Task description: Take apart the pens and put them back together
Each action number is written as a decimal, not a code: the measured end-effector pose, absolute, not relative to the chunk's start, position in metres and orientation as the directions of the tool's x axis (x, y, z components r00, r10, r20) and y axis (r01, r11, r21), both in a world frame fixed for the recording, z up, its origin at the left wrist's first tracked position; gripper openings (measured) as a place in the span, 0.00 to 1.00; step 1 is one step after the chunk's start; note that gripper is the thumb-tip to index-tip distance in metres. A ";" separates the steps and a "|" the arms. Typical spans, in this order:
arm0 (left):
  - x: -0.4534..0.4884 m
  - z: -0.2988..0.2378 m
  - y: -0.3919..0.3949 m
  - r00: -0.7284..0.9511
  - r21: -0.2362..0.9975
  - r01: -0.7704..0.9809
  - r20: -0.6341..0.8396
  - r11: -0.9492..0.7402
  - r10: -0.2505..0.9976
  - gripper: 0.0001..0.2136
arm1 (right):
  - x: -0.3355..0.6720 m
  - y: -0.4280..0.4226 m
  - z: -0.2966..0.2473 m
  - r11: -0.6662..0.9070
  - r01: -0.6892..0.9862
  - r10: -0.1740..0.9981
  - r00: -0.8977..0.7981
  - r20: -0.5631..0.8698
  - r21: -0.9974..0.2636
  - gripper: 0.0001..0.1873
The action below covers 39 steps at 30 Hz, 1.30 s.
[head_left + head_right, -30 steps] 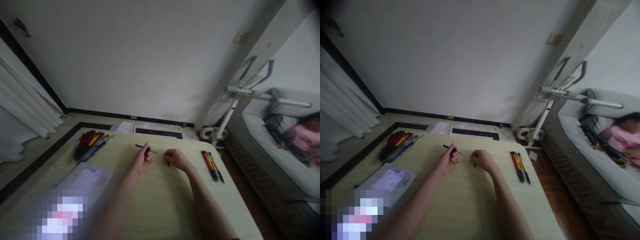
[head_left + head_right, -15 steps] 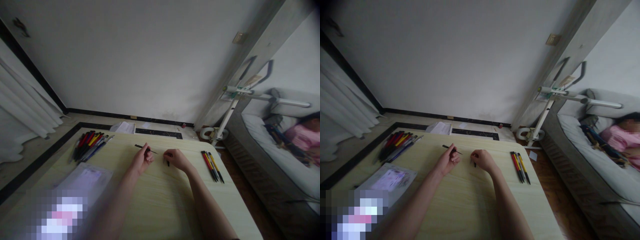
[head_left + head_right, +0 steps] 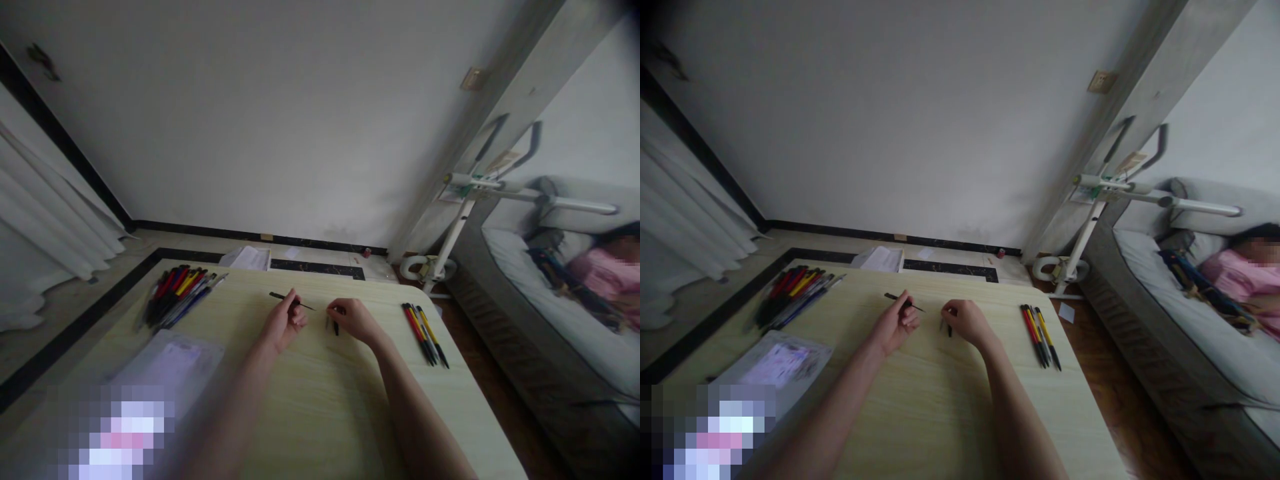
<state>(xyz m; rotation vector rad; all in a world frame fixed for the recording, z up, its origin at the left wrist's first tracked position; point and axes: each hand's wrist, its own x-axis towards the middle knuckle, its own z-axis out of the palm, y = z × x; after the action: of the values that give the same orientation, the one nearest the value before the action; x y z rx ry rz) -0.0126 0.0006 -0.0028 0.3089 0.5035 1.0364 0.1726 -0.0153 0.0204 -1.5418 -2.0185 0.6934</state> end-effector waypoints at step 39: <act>-0.012 -0.002 -0.001 0.317 0.531 -0.747 -0.244 0.399 0.917 0.08 | 0.125 -0.020 0.022 0.014 0.069 1.000 0.016 0.015 -0.998 0.13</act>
<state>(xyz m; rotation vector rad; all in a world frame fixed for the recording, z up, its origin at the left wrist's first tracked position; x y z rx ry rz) -0.0121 -0.0013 -0.0016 0.3493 0.5594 1.1247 0.1253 -0.0204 0.0217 -1.2566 -1.2539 1.1527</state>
